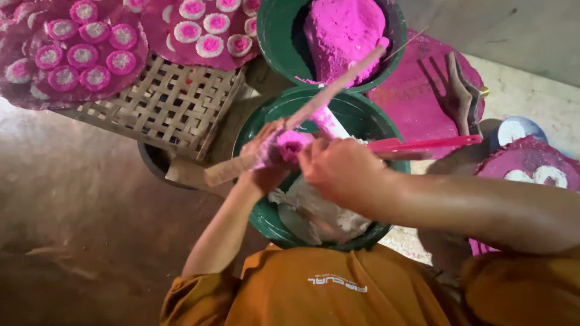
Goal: The person shapes pieces of pink and white dough using a wooden mold and a scraper, then transfers the formed items onto circular trays.
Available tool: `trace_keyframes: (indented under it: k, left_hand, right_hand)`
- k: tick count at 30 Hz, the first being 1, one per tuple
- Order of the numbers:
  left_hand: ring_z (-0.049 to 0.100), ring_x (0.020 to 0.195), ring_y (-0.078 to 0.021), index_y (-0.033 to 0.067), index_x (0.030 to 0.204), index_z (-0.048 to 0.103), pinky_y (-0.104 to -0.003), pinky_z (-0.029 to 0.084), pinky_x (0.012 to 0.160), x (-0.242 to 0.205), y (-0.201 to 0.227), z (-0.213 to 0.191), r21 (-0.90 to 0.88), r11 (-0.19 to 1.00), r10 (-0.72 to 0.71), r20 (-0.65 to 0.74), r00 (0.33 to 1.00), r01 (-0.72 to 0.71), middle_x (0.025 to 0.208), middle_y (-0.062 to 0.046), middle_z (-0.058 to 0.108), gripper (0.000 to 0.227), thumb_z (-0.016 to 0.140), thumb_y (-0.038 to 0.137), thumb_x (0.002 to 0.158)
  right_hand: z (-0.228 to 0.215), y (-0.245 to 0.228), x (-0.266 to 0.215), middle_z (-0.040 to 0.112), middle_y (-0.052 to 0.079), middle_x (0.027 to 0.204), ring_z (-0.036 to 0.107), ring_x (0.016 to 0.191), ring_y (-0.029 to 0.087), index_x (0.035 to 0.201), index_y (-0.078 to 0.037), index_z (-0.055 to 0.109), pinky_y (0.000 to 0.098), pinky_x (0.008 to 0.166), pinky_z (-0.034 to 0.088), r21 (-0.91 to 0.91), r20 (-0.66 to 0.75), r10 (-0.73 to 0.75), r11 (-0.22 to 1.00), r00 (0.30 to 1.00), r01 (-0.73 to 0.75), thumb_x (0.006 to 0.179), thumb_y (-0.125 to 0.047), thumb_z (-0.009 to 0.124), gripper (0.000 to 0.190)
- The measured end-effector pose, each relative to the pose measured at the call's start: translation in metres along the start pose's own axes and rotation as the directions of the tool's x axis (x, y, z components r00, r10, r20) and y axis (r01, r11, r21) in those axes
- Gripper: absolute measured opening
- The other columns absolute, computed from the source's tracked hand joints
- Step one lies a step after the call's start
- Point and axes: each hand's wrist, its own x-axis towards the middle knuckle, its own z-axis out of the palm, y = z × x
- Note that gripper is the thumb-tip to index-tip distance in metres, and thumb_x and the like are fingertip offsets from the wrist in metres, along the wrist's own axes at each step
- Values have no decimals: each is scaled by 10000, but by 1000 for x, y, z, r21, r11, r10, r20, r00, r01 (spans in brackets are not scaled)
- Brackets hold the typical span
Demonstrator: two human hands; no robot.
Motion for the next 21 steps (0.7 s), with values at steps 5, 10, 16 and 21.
trace_keyframes:
  k: [5, 10, 16, 21]
  left_hand:
    - [671, 1131, -245, 133, 1375, 575, -403, 559, 913, -10, -42, 3, -10, 1000, 7, -53, 999, -7, 1289, -85, 672, 548, 746, 368, 910]
    - [690, 1143, -234, 95, 1417, 557, -371, 586, 959, 7, -60, 2, 2, 1000, -21, -195, 981, 22, 1317, -110, 665, 457, 696, 266, 1017]
    - [587, 1302, -384, 54, 1428, 528, -452, 538, 988, 11, -24, 0, 248, 967, 25, -346, 938, 65, 1452, -141, 569, 610, 715, 306, 905]
    - [491, 1412, -387, 83, 1554, 433, -486, 485, 1131, 25, -17, -19, 361, 932, 111, -304, 946, 6, 1633, -144, 376, 677, 661, 399, 1000]
  right_hand:
    - [-18, 22, -27, 690, 119, 896, 728, 628, 246, 1142, -32, 644, 369, 449, 571, 199, 91, 63, 977, 994, -80, 834, -100, 625, 316]
    - [-3, 45, -53, 745, 150, 1023, 726, 763, 322, 1274, -94, 654, 439, 613, 562, 676, -111, 374, 707, 921, -206, 957, -161, 630, 325]
    - [75, -24, -12, 736, 222, 1035, 756, 943, 288, 1494, -43, 483, 356, 815, 563, 981, -119, 487, 189, 865, 29, 989, -70, 574, 514]
    - [95, -12, -41, 549, 319, 763, 515, 681, 248, 1568, -134, 537, 363, 682, 525, 933, 336, 270, 36, 902, -358, 1061, -135, 594, 510]
